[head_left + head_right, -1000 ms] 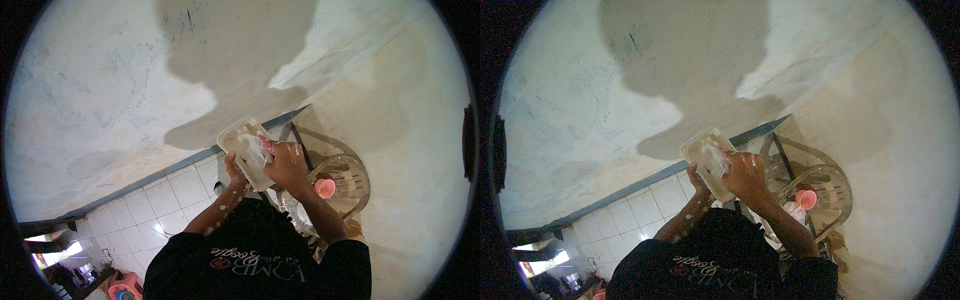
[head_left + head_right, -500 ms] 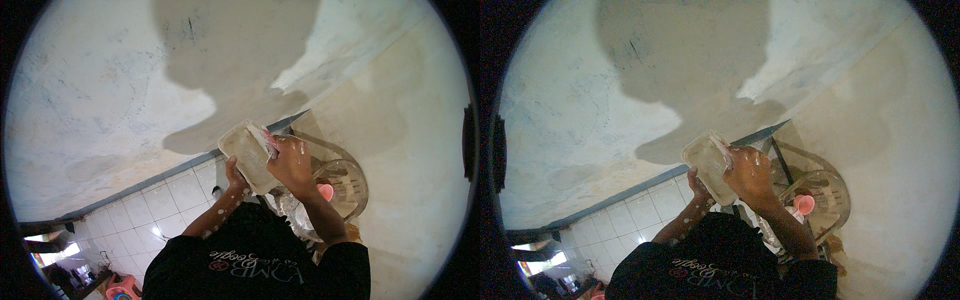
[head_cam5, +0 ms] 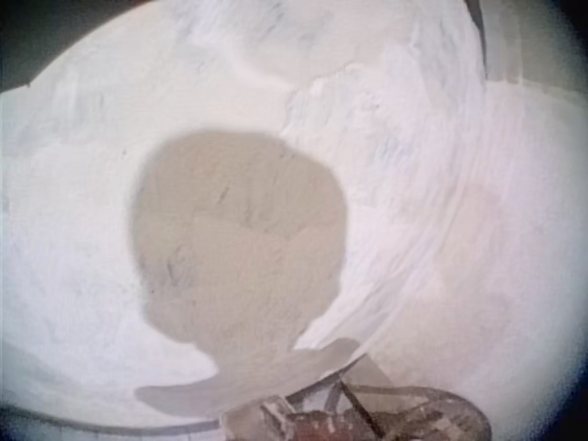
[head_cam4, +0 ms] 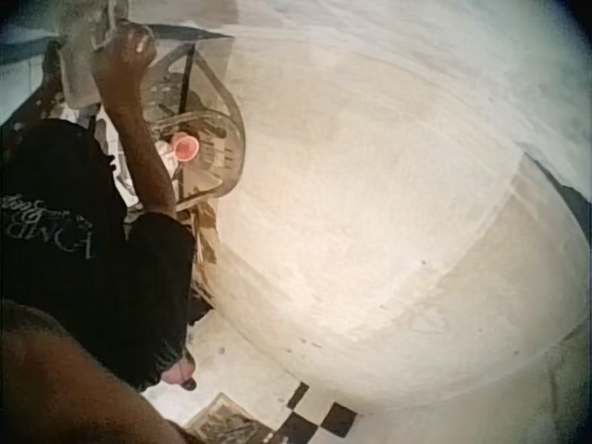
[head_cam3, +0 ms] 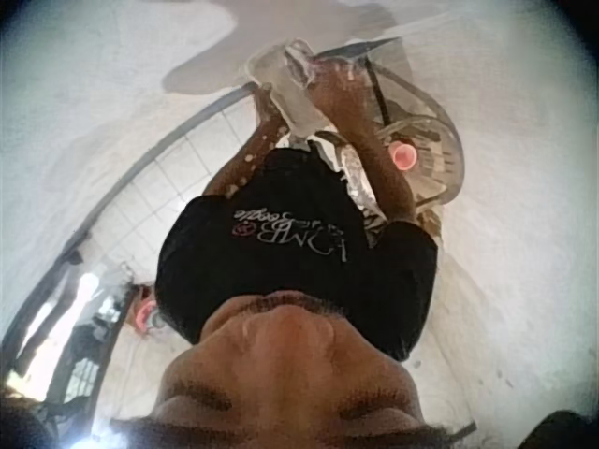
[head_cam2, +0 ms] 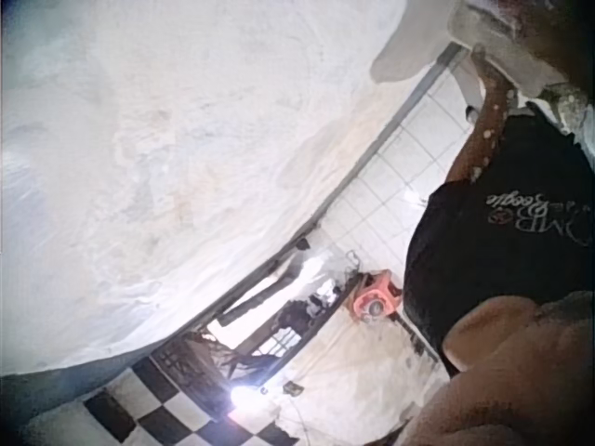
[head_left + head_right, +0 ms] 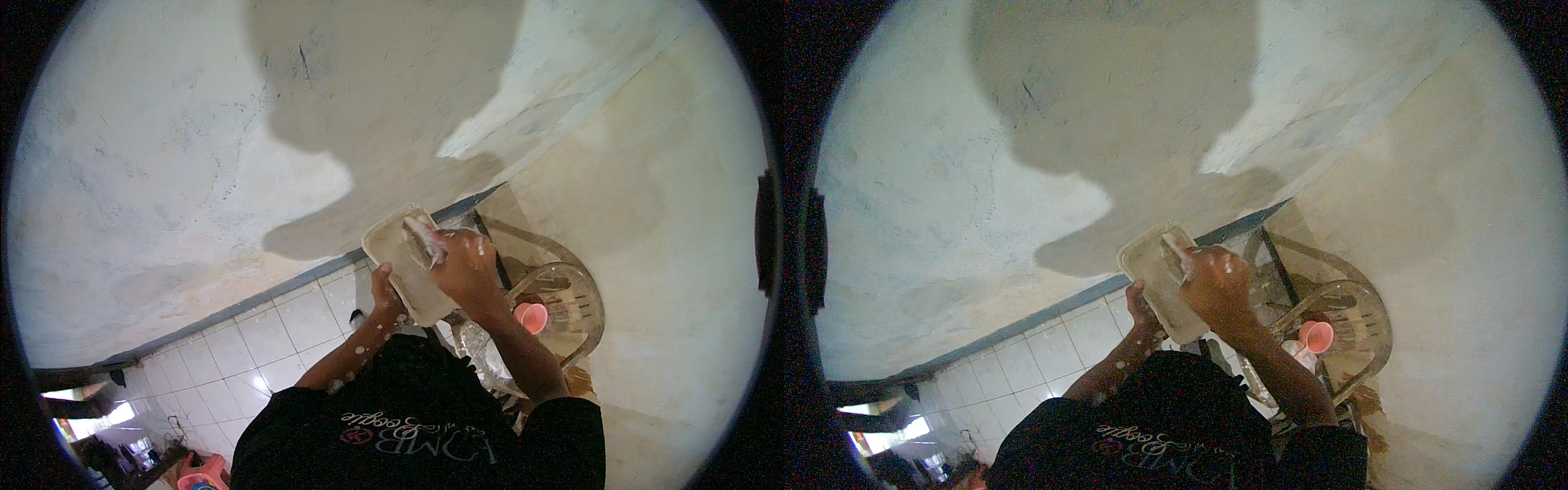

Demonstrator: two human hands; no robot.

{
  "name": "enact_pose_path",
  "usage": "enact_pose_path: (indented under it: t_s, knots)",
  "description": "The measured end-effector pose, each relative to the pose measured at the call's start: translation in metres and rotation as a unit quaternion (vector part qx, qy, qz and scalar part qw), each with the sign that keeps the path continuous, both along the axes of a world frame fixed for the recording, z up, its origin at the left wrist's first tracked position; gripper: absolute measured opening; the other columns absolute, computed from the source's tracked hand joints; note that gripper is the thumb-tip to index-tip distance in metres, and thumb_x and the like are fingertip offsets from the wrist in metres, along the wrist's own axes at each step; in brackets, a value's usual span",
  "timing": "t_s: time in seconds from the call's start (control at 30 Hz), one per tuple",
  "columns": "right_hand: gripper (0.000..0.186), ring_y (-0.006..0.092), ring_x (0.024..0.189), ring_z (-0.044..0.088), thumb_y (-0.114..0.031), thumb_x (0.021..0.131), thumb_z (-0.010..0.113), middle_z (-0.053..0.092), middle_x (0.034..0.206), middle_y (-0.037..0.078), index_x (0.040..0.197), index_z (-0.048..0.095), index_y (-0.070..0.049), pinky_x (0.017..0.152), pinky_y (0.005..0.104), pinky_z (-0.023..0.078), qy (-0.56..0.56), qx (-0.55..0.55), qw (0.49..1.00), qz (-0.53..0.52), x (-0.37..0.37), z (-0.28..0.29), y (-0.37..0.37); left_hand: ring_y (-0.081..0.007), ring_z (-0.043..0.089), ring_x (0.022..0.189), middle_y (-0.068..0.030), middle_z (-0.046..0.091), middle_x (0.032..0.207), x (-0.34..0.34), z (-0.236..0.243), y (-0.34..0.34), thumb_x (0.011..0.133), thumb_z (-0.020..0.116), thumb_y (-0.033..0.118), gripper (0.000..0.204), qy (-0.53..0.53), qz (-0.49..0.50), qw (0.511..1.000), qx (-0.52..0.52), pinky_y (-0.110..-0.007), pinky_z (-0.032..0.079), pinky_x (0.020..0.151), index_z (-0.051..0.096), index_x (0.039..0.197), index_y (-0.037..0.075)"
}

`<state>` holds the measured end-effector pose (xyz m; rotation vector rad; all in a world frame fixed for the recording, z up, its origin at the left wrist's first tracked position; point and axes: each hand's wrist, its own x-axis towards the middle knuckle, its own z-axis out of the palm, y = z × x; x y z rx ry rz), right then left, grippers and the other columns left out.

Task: The person applies plaster or paint to a wall using a scraper, repeatedly scooping material from a plastic container and spreading it across the surface.

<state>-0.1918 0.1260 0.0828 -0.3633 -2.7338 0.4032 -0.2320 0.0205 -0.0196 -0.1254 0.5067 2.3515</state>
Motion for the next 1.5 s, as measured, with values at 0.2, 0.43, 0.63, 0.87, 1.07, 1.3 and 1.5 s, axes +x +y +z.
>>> enact_pose_path:
  t_s: [0.2,0.43,0.63,0.87,1.07,1.3,1.5]
  knots:
    - [0.033,0.0326,0.074,0.057,-0.011,0.055,0.063,0.058,0.079,0.014,0.087,0.061,-0.006,0.065,0.0438,0.044,-0.049,-0.065,0.99,0.113,-0.001,0.003,-0.002,-0.031,0.046,0.108,-0.0171,0.047,0.118,-0.009,-0.011,-0.007,0.072,0.049,0.047,0.069,0.032,-0.012,0.999,-0.034,-0.041,0.036,0.094,0.038,0.123,0.002]
    - [0.041,0.0344,0.084,0.054,-0.01,0.054,0.062,0.058,0.088,0.013,0.094,0.057,-0.005,0.073,0.0445,0.043,0.004,-0.058,0.997,0.058,0.004,-0.017,-0.002,-0.0293,0.048,0.107,-0.0159,0.049,0.117,-0.007,0.003,0.003,0.078,0.042,0.052,0.068,0.038,0.005,0.994,-0.103,-0.04,0.037,0.094,0.039,0.122,0.001]
    - [0.042,0.0313,0.084,0.055,-0.01,0.057,0.06,0.06,0.087,0.012,0.098,0.06,-0.007,0.073,0.0437,0.044,-0.072,-0.108,0.984,0.121,0.005,0.021,-0.002,-0.0314,0.047,0.108,-0.0152,0.047,0.119,-0.007,-0.026,-0.003,0.081,0.037,0.052,0.064,0.011,0.028,0.998,-0.046,-0.042,0.036,0.094,0.037,0.126,0.005]
    - [0.03,0.0378,0.079,0.054,-0.006,0.058,0.056,0.057,0.077,0.021,0.086,0.059,0.001,0.07,0.0442,0.043,0.02,-0.064,0.998,-0.003,0.005,0.014,0.007,-0.0329,0.046,0.108,-0.0165,0.046,0.121,-0.008,-0.02,0.002,0.082,0.037,0.053,0.065,-0.076,0.003,0.997,-0.004,-0.043,0.037,0.093,0.036,0.127,0.006]
    - [0.031,0.0393,0.083,0.052,-0.008,0.058,0.056,0.055,0.08,0.024,0.087,0.058,0.003,0.074,0.0463,0.041,-0.101,-0.102,0.989,-0.045,0.012,-0.009,0.009,-0.0312,0.047,0.108,-0.0167,0.046,0.121,-0.006,-0.014,0.007,0.08,0.041,0.052,0.066,-0.067,-0.006,0.997,-0.025,-0.043,0.038,0.093,0.036,0.126,0.004]
    - [0.024,0.0373,0.066,0.054,-0.008,0.06,0.058,0.056,0.069,0.021,0.082,0.059,0.001,0.06,0.0432,0.043,-0.007,-0.139,0.986,-0.088,0.011,-0.018,0.001,-0.0302,0.048,0.106,-0.0152,0.049,0.117,-0.004,-0.011,0.014,0.079,0.043,0.052,0.066,-0.083,0.03,0.996,-0.02,-0.041,0.038,0.092,0.039,0.124,0.004]
    - [0.03,0.0379,0.068,0.054,-0.01,0.06,0.057,0.057,0.07,0.02,0.089,0.06,-0.003,0.065,0.0427,0.042,-0.018,-0.267,0.963,-0.014,0.008,0.011,0.016,-0.0304,0.048,0.105,-0.015,0.049,0.115,-0.011,-0.035,0.01,0.079,0.042,0.052,0.064,-0.094,0.039,0.995,0.02,-0.041,0.038,0.092,0.04,0.123,0.005]
